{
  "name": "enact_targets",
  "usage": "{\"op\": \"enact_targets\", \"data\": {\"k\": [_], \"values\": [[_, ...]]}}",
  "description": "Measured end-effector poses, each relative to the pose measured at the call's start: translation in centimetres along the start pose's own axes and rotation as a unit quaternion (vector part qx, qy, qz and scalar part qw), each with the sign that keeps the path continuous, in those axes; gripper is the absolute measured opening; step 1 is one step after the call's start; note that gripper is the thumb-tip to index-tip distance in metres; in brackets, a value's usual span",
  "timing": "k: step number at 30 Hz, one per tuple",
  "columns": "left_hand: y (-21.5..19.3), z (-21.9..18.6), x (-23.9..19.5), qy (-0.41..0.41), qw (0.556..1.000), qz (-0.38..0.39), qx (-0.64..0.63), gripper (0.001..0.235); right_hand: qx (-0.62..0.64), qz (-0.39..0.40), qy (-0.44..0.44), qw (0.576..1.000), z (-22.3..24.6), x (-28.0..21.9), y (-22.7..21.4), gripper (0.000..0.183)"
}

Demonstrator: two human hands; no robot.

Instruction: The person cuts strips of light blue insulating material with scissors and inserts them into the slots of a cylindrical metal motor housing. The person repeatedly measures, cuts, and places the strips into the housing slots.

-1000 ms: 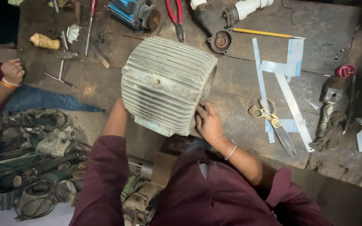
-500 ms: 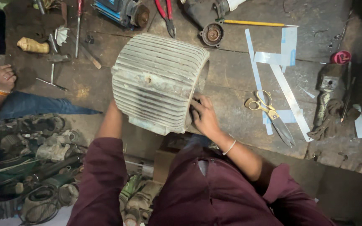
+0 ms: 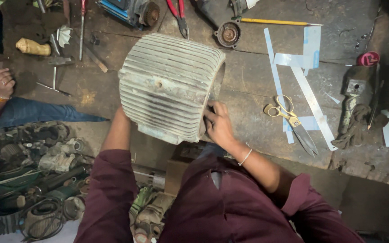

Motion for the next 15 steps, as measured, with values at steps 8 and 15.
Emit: {"op": "enact_targets", "data": {"k": [8,15], "values": [[-0.6,0.1,-0.8,-0.036,0.995,-0.048,-0.078,0.050,-0.017,0.061,-0.057,0.996,-0.1,0.5,-1.5,0.047],[-1.6,1.3,-2.3,-0.196,0.965,-0.163,-0.056,0.049,0.006,0.024,-0.029,0.999,0.0,0.2,-1.1,0.045]]}}
Point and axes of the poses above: each hand's wrist, its own x-axis towards the middle knuckle, its own y-axis out of the palm, z = x × y, the point moved 4 cm from there along x, towards the middle knuckle, and after that the axes turned 6 degrees about y, right-handed, at the moved point
